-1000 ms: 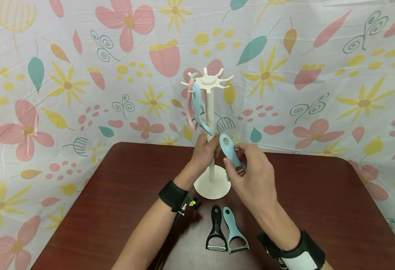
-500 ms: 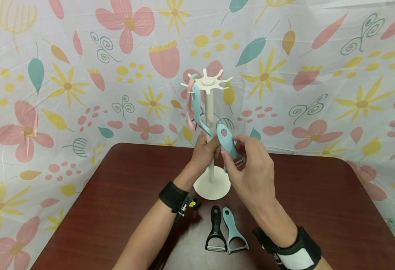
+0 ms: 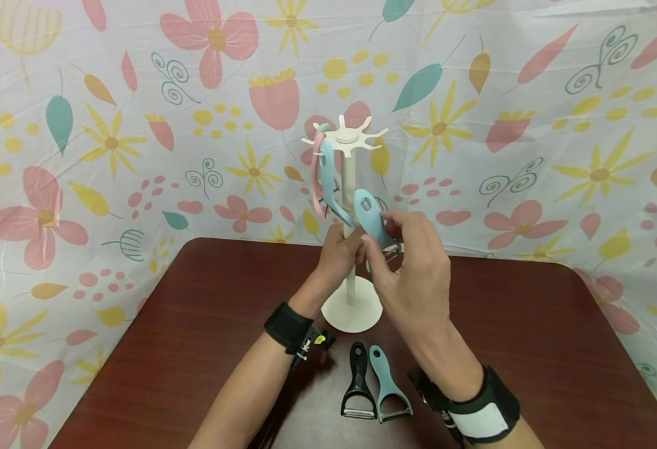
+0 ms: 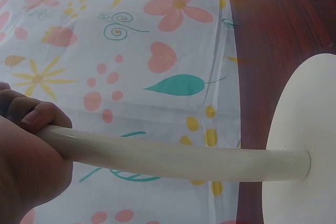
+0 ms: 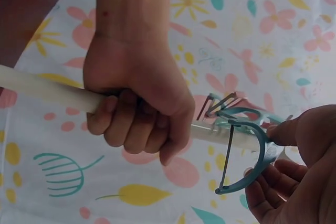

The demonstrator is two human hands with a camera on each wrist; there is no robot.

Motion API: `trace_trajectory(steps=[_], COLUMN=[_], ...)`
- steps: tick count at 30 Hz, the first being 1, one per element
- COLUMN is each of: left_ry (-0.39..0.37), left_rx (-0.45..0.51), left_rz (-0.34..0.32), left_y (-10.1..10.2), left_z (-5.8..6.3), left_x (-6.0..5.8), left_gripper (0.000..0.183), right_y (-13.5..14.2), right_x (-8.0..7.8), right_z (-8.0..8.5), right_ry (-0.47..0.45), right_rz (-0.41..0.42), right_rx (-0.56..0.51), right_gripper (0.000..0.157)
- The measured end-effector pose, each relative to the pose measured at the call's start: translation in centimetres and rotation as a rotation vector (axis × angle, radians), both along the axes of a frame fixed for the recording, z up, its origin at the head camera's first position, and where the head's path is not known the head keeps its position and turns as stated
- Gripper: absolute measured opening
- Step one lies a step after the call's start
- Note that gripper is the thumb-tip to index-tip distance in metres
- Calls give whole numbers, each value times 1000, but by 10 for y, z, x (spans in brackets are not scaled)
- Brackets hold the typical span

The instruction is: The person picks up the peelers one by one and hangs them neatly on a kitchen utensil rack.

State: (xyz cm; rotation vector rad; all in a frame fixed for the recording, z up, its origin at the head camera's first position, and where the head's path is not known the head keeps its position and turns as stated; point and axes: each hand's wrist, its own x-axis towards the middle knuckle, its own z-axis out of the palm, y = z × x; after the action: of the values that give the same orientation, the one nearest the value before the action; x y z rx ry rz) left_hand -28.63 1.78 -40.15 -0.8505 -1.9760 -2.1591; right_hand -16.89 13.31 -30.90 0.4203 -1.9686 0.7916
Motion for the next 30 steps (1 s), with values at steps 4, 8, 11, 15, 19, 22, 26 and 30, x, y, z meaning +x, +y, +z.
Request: trace_trajectory(steps=[4,8,11,15,19,22,26,30], left_ry=[3,11,15,29,34,30,29,29], left_rx=[-5,-20,-27,-22,-13,-15,-11,-5], left_rz=[4,14,22,23,13,11,8,21], left_y=[0,1,1,1,1,1,1,2], left_z=[0,0,-1,0,1,1,1,1], left_x=[1,0,-1,-1,-1,-1,-1,-2], left_gripper=[60,57,57,58,58,57,59,59], right_y=[-4,-8,-12,-18,-22,-24,-25,-26], right_x=[-1,-1,-1,-1,-3,-7,-13,-19], right_z=[7,13,20,30,39,43,45,46], right_ry=[26,67,105,138,149,158,174,179], right_rz=[17,23,32,47,47,48,56,64], right_rx=[-18,-43,-69,-92,-97,-96,-103,-101], right_gripper=[40,40,38,36,35,35,33,33])
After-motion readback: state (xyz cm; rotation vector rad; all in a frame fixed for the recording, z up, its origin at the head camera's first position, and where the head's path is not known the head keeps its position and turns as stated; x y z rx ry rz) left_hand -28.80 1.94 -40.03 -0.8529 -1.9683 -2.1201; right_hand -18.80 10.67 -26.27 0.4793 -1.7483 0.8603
